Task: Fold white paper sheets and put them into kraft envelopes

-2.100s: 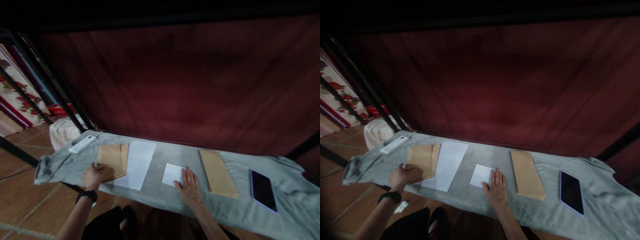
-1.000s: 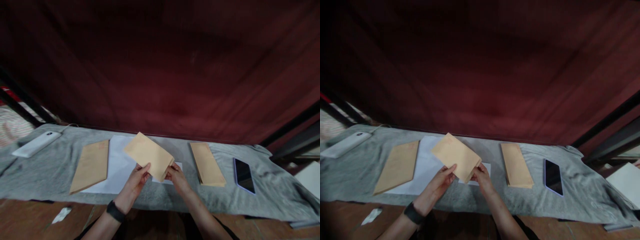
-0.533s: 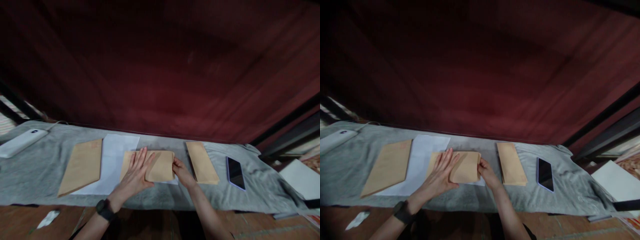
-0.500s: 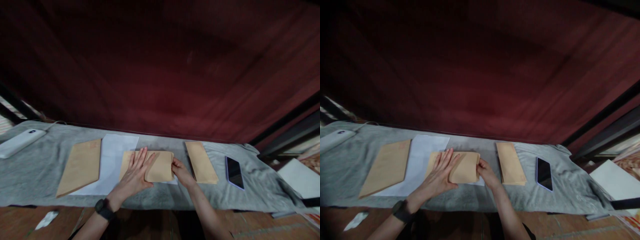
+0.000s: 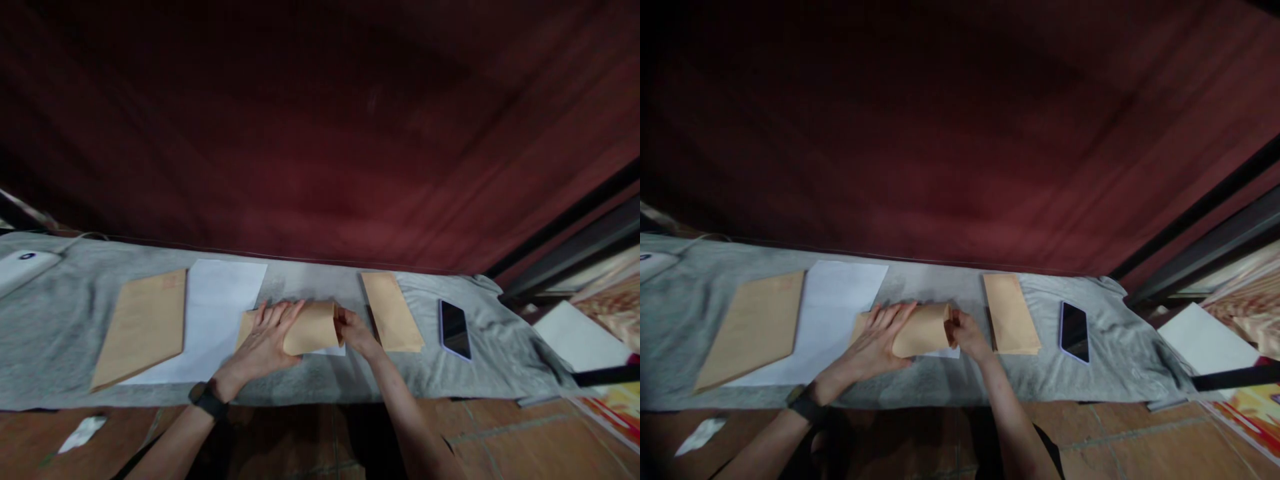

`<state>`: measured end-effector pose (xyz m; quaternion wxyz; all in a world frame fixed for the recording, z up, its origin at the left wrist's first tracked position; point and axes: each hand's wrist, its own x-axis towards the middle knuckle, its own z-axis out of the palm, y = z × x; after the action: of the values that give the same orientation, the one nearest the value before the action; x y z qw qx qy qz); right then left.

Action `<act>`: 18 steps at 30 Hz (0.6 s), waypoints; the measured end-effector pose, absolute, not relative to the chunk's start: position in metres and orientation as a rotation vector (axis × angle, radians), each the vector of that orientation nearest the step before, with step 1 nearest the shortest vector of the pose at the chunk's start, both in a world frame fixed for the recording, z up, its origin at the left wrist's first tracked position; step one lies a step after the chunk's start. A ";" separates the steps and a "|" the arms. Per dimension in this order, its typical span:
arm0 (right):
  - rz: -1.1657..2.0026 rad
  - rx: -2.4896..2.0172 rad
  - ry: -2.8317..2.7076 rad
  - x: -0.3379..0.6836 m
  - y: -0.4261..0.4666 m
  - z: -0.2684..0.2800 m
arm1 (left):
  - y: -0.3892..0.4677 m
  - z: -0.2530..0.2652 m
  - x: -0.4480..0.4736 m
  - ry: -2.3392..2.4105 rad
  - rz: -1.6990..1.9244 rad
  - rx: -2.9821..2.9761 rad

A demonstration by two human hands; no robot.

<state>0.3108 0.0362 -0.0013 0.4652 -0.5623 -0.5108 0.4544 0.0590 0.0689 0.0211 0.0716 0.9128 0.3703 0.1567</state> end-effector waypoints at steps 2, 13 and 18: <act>1.056 -1.428 -1.247 0.314 0.036 -0.001 | 0.068 0.020 0.060 1.124 0.494 2.759; 1.392 -1.197 -1.026 0.324 0.021 0.035 | 0.068 0.013 0.064 1.134 0.520 2.791; 1.816 -1.113 -1.002 0.324 0.013 0.037 | 0.063 0.017 0.067 0.983 0.505 2.808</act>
<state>0.3236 0.0128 0.0365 0.3836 -0.4366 -0.3930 0.7126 0.0673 0.0635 0.0169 0.0620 0.9288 0.3251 0.1669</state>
